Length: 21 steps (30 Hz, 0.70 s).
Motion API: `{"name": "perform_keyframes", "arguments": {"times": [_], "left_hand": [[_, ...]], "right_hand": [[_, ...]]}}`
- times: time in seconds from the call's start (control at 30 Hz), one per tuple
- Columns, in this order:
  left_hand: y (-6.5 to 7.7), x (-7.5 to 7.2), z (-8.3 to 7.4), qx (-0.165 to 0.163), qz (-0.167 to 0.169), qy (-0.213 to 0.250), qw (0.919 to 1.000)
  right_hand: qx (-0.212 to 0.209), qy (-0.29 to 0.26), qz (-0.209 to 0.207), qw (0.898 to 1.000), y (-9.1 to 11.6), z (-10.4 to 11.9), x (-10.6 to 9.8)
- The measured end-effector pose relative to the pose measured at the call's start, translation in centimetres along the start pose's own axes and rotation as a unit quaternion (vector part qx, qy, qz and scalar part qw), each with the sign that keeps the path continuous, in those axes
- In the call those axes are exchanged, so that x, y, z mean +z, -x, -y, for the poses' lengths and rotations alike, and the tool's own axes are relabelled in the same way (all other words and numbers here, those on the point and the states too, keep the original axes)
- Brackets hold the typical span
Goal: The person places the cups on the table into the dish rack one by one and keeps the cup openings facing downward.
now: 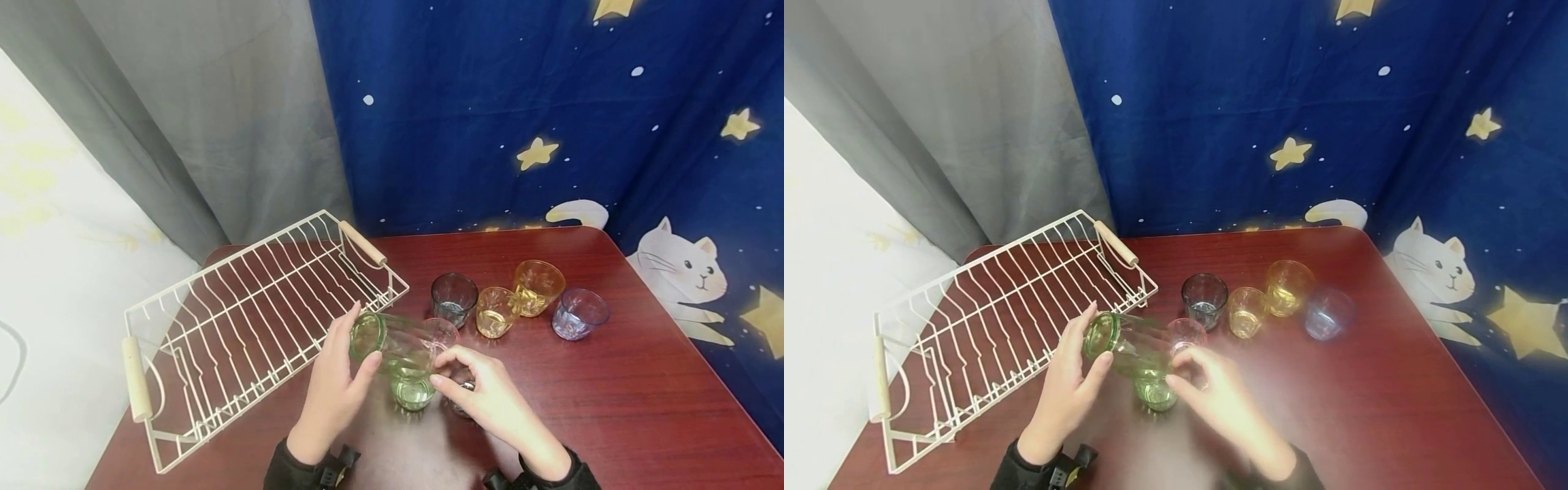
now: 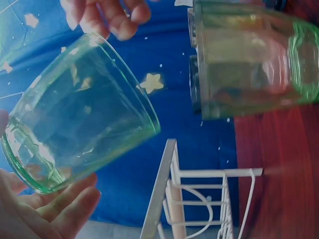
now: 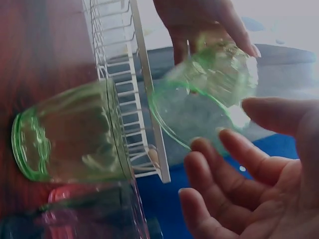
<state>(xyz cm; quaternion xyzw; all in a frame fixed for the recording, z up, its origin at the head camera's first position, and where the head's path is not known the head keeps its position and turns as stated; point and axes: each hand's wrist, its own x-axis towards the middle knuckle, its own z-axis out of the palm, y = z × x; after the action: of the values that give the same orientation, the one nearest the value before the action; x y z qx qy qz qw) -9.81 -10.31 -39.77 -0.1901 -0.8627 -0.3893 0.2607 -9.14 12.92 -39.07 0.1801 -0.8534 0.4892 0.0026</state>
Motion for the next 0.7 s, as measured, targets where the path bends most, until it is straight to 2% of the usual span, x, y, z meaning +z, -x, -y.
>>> {"name": "perform_keyframes", "arguments": {"times": [0.17,0.33,0.43,0.57,0.7], "left_hand": [[-0.6,-1.1,0.3,-0.003,-0.006,-0.024,0.9997],[-1.5,-2.3,0.5,-0.002,-0.016,-0.049,0.9987],[-2.0,-2.9,0.6,0.001,-0.017,-0.066,0.9977],[-2.8,-3.8,0.8,0.005,-0.014,-0.088,0.9960],[-3.4,-4.9,1.1,0.005,-0.011,-0.113,0.9935]], "right_hand": [[0.022,0.083,-0.014,0.996,0.4,-0.2,-0.6],[0.033,0.169,-0.019,0.985,0.7,-0.6,-0.8],[0.055,0.200,-0.008,0.978,0.7,-0.9,-0.8],[0.081,0.215,0.013,0.973,0.7,-1.2,-0.5],[0.092,0.236,0.013,0.967,0.8,-1.4,0.0]]}}
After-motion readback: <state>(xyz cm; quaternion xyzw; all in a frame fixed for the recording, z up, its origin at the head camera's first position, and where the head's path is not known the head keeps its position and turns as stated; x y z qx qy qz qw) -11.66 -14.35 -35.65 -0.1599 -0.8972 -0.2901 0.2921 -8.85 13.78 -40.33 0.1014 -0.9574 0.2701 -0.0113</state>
